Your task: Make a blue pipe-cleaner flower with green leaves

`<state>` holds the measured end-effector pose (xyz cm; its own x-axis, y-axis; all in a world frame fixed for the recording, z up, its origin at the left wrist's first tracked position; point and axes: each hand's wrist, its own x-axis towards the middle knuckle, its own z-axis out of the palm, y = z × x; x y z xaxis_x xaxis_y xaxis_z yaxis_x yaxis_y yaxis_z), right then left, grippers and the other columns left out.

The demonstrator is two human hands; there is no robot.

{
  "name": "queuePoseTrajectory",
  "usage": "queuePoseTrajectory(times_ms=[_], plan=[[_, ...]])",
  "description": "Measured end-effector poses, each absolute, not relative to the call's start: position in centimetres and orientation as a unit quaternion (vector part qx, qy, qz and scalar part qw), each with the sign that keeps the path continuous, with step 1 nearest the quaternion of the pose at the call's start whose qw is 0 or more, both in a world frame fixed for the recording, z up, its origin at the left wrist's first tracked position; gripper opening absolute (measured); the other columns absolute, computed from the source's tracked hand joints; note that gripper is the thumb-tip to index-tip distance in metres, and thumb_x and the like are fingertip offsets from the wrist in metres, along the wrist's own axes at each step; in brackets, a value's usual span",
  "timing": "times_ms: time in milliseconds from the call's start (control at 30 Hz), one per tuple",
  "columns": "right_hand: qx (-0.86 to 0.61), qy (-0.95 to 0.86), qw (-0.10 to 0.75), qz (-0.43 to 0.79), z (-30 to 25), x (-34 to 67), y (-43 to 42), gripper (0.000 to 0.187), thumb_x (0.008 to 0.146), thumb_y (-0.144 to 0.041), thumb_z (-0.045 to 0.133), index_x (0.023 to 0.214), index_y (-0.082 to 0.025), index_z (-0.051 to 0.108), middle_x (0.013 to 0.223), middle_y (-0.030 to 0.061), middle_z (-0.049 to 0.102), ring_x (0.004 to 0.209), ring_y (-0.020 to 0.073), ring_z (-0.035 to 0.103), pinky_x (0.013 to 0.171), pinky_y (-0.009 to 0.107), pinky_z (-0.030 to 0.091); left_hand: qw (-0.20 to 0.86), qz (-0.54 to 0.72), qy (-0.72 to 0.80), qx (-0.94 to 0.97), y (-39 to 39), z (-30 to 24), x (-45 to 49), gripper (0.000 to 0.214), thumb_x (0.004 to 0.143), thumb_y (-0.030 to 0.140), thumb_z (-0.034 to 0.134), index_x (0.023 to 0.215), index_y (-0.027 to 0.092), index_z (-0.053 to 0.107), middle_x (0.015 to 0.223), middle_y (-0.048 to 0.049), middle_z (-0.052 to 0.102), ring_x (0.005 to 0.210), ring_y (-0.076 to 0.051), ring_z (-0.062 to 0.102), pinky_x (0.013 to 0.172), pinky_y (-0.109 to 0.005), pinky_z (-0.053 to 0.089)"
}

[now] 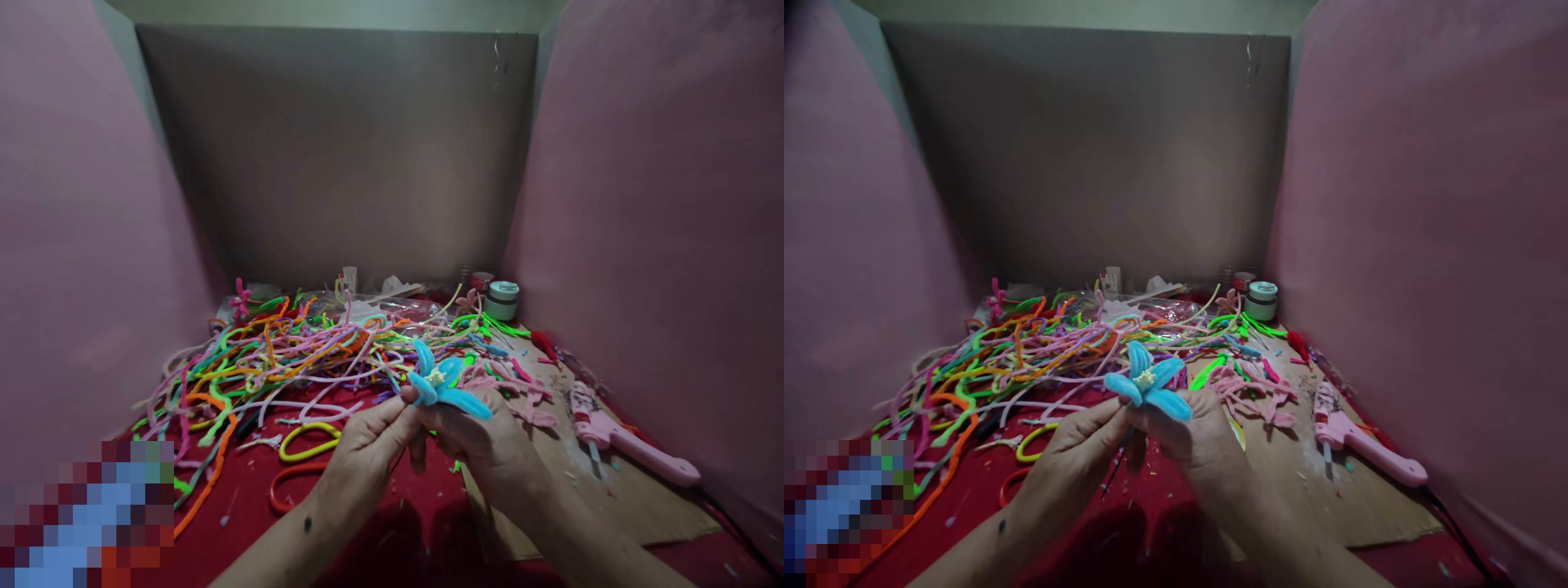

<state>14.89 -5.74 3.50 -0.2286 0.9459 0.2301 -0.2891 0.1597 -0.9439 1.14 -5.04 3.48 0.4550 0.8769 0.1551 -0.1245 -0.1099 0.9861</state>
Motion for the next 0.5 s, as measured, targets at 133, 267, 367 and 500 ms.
queuePoseTrajectory(times_ms=[133,267,367,500], plan=[[-0.295,-0.501,0.536,0.612,4.0,14.5,-5.7,0.024,0.068,-0.033,0.069,0.055,-0.016,0.058,0.042,-0.0066,0.042,0.038,0.0047,0.029,0.038,0.02,0.026,0.706,0.423,0.254,0.508,-4.7,2.5,1.3,0.026,0.084,0.031,0.052,0.066,0.013,0.059,0.052,0.0014,0.047,0.05,-0.009,0.044,0.055,-0.023,0.035],[-0.307,-0.477,0.528,0.632,3.9,14.4,-5.7,0.027,0.064,-0.036,0.072,0.054,-0.015,0.057,0.043,-0.0054,0.046,0.037,0.0046,0.032,0.036,0.019,0.028,0.772,0.421,0.189,0.437,-4.6,1.9,1.4,0.022,0.081,0.03,0.054,0.067,0.013,0.057,0.05,0.0036,0.04,0.042,-0.008,0.041,0.047,-0.023,0.033],[-0.313,-0.475,0.524,0.634,3.4,14.4,-5.6,0.026,0.066,-0.038,0.071,0.059,-0.014,0.062,0.045,-0.0031,0.051,0.037,0.0046,0.034,0.036,0.019,0.028,0.791,0.406,0.16,0.429,-4.6,1.6,1.4,0.029,0.082,0.031,0.051,0.06,0.012,0.054,0.049,0.0034,0.038,0.039,-0.008,0.039,0.045,-0.024,0.033],[-0.315,-0.48,0.533,0.622,3.1,14.3,-5.7,0.024,0.069,-0.037,0.069,0.071,-0.014,0.066,0.047,-0.0025,0.054,0.038,0.0043,0.035,0.037,0.018,0.026,0.802,0.383,0.152,0.433,-4.6,1.5,1.2,0.035,0.082,0.034,0.052,0.055,0.012,0.051,0.046,0.0042,0.035,0.036,-0.006,0.034,0.044,-0.024,0.033]])
